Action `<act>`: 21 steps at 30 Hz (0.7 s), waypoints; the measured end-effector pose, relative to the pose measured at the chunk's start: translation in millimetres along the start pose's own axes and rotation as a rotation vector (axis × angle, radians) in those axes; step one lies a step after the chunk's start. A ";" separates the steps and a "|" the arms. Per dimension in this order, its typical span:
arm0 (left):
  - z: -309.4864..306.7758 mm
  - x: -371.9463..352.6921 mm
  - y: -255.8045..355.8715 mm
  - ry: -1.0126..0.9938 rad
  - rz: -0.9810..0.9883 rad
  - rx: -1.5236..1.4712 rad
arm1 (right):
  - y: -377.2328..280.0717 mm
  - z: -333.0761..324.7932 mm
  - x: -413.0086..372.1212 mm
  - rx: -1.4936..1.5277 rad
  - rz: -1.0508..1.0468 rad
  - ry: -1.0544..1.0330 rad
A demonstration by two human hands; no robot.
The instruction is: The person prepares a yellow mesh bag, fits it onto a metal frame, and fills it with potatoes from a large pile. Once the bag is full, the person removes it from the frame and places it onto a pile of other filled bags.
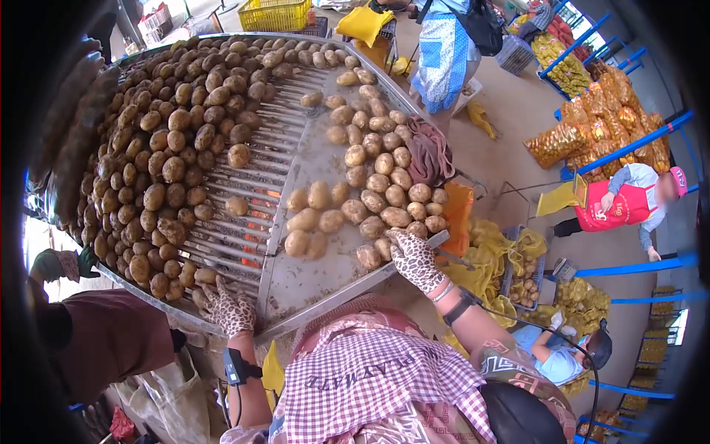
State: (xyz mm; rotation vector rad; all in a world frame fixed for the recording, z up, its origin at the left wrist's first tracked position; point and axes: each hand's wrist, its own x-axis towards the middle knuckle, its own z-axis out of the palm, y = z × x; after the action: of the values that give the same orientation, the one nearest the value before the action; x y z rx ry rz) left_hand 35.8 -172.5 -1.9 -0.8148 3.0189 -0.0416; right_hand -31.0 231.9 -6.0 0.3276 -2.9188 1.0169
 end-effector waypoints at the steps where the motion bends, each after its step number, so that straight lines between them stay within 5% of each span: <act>1: -13.4 -3.8 19.3 -0.132 -0.080 0.023 | -8.2 -4.2 8.6 -0.073 0.015 -0.003; 3: -10.2 -10.2 35.9 -0.275 -0.111 -0.040 | -18.2 -11.0 23.3 -0.153 0.057 -0.080; 6: -14.4 -18.5 71.7 -0.139 0.499 -0.358 | -35.3 1.4 47.3 -0.061 -0.101 -0.092; 7: -26.1 -23.3 85.5 -0.231 0.587 -0.859 | -45.7 2.4 55.5 -0.070 -0.140 -0.121; 10: -49.4 -31.2 87.0 -0.313 0.784 -0.915 | -65.3 13.7 67.7 -0.005 -0.287 -0.223; 12: -45.8 -37.4 54.6 -0.132 0.783 -0.681 | -67.8 22.1 72.9 0.071 -0.299 -0.315; 14: -34.3 -38.7 8.9 0.013 0.392 -0.367 | -61.6 35.6 77.4 0.095 -0.319 -0.418; 16: -12.4 -14.6 -37.5 0.178 -0.346 -0.305 | -61.5 51.2 83.6 0.049 -0.412 -0.436; 19: -4.8 9.2 -36.4 -0.032 -0.267 -0.003 | -121.2 55.4 124.8 0.003 -0.694 -0.496; 21: -7.8 11.3 2.0 0.064 -0.340 -0.272 | -141.5 77.6 152.0 0.021 -0.776 -0.443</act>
State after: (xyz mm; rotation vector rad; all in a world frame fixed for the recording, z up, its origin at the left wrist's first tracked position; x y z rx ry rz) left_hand 24.8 -176.2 5.7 -1.3660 2.9426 0.3528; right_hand -147.0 47.5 34.7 1.6966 -2.6456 0.9040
